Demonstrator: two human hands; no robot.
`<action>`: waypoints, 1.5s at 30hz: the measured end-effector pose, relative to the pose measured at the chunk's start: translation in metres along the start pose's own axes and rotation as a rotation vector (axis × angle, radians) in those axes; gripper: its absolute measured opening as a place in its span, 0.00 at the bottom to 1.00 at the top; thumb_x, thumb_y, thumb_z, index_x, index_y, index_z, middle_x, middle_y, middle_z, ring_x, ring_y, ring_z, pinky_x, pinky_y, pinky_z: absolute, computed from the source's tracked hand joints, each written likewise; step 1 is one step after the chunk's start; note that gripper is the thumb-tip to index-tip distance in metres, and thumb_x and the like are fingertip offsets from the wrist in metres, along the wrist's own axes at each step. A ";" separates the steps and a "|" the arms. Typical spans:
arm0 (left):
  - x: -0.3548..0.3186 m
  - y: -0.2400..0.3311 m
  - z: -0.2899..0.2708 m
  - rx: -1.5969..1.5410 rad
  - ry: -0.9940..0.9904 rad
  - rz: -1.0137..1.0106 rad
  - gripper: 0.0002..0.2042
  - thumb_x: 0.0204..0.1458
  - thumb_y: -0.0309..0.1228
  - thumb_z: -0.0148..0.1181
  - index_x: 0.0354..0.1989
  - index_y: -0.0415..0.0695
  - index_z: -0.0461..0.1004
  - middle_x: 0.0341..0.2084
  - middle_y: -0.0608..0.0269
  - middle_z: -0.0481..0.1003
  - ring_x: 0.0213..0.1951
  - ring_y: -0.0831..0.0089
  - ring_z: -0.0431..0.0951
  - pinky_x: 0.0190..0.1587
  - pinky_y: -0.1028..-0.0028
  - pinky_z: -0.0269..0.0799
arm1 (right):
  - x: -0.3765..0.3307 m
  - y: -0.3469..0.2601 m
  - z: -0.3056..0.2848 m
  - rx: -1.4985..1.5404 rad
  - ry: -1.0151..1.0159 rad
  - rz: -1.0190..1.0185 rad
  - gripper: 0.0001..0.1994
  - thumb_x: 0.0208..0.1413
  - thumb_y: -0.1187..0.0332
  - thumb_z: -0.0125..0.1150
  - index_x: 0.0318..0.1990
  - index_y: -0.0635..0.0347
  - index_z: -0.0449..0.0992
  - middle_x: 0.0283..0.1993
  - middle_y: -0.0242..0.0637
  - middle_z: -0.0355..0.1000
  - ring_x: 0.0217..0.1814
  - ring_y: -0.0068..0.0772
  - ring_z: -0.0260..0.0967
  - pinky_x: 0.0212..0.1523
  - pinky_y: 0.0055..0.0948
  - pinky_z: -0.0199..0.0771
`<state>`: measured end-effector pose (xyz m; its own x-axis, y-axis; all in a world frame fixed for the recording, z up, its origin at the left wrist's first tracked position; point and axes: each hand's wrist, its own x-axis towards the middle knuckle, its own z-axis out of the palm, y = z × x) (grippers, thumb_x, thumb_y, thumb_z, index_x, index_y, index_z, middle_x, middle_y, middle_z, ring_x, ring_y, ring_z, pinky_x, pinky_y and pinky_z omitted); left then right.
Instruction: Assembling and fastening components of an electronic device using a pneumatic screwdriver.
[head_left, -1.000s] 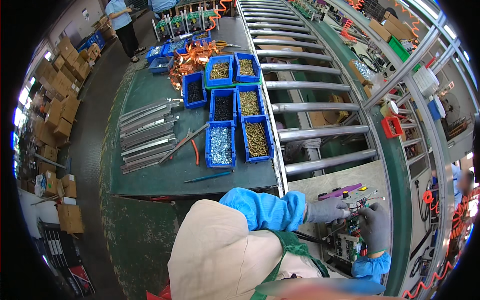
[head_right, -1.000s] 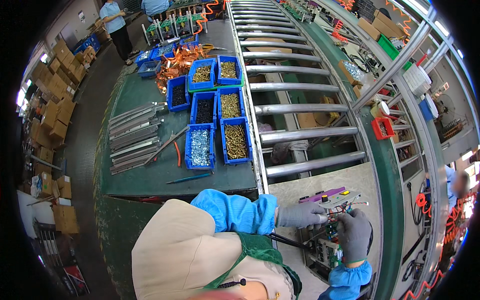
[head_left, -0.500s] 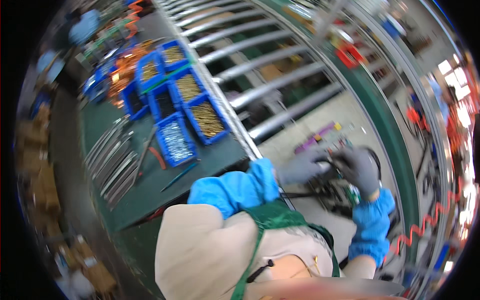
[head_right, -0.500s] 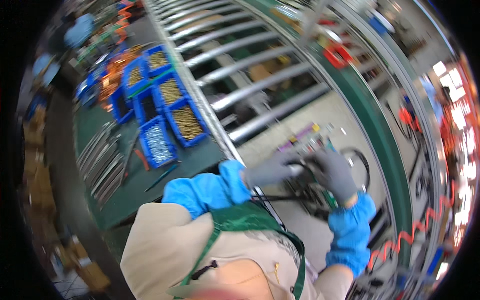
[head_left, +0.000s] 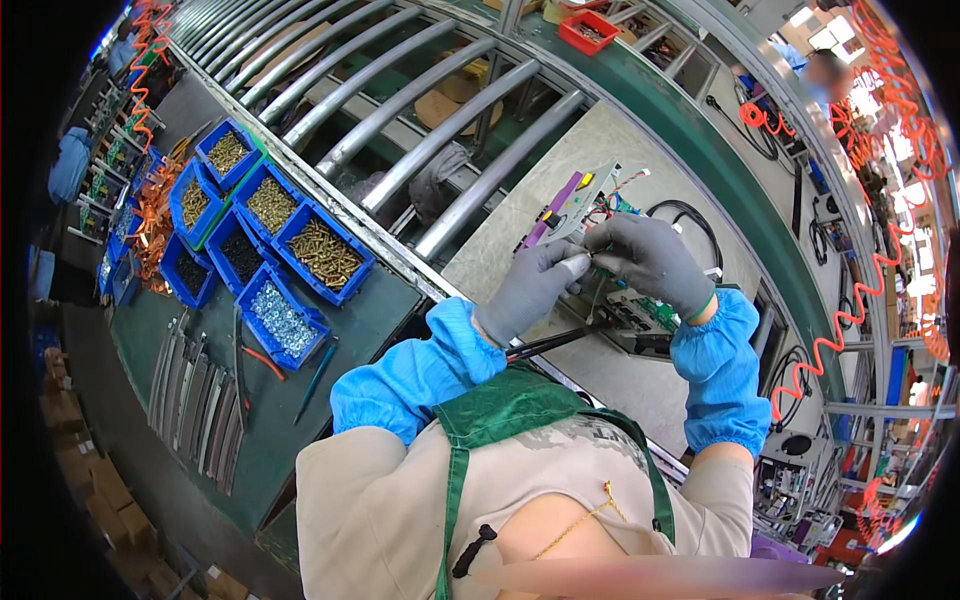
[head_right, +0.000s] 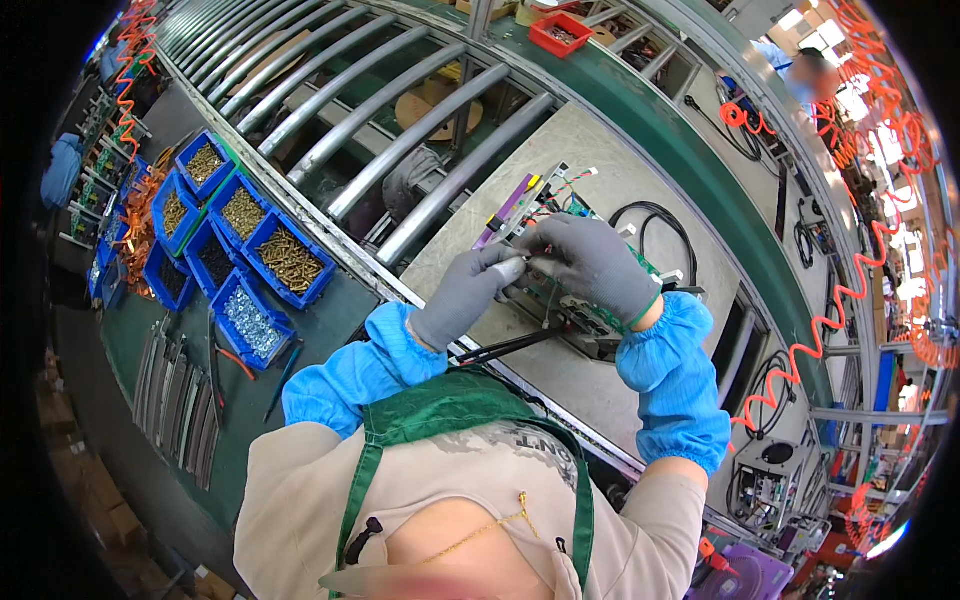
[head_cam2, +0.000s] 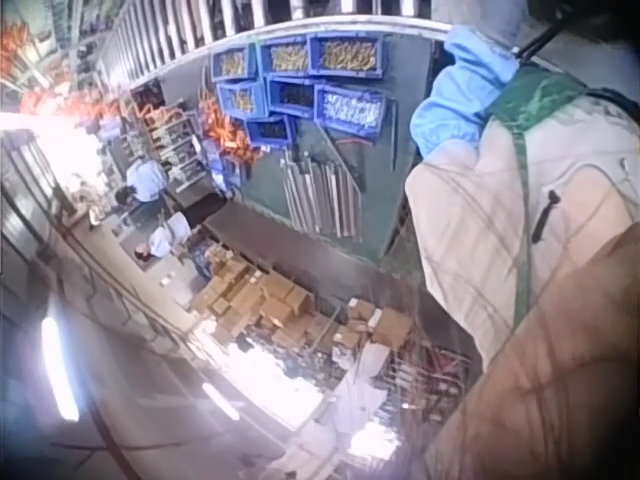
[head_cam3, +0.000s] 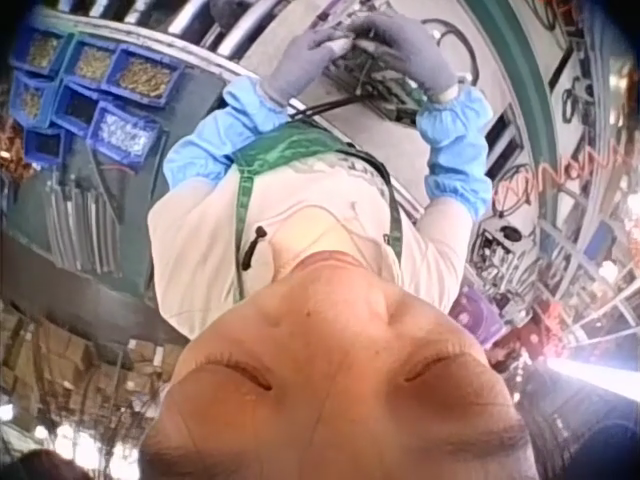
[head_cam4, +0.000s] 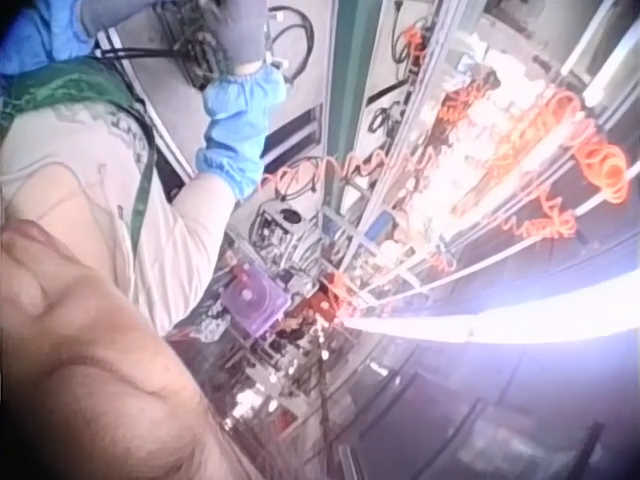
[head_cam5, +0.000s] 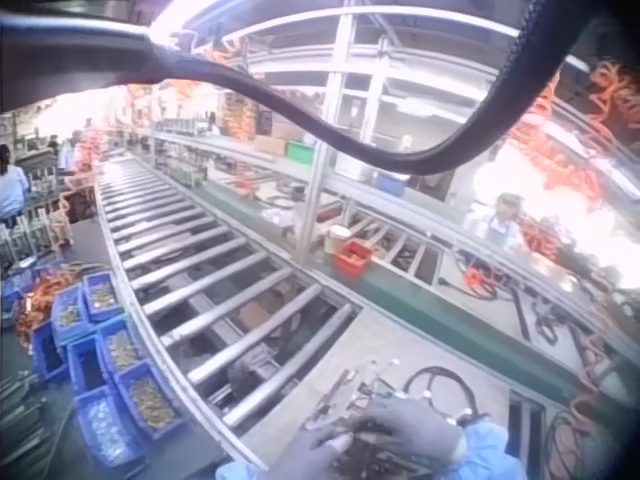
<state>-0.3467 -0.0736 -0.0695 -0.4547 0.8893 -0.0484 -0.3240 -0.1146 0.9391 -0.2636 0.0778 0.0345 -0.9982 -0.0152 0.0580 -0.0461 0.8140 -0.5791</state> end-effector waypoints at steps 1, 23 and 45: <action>0.001 -0.002 -0.001 -0.001 -0.002 -0.002 0.12 0.56 0.35 0.51 0.41 0.41 0.74 0.27 0.70 0.73 0.28 0.83 0.70 0.31 0.81 0.65 | 0.001 -0.001 0.000 -0.016 0.017 -0.012 0.08 0.46 0.75 0.62 0.36 0.59 0.75 0.33 0.39 0.72 0.34 0.40 0.71 0.34 0.33 0.70; 0.009 -0.038 -0.004 0.351 -0.035 0.034 0.25 0.52 0.40 0.53 0.58 0.41 0.65 0.35 0.55 0.73 0.33 0.70 0.75 0.35 0.69 0.71 | 0.022 0.026 -0.014 -0.582 -0.065 0.304 0.07 0.41 0.67 0.57 0.28 0.57 0.77 0.32 0.41 0.69 0.34 0.46 0.70 0.35 0.40 0.69; 0.001 -0.010 0.008 1.142 0.100 0.312 0.27 0.49 0.40 0.57 0.57 0.45 0.61 0.31 0.53 0.75 0.34 0.57 0.77 0.35 0.62 0.72 | 0.036 0.001 -0.012 -0.525 -0.293 0.497 0.11 0.39 0.66 0.56 0.32 0.58 0.79 0.31 0.46 0.73 0.34 0.46 0.72 0.36 0.40 0.71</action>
<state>-0.3369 -0.0682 -0.0759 -0.4623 0.8486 0.2573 0.7163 0.1863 0.6725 -0.2987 0.0855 0.0459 -0.8698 0.3302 -0.3666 0.3606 0.9326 -0.0156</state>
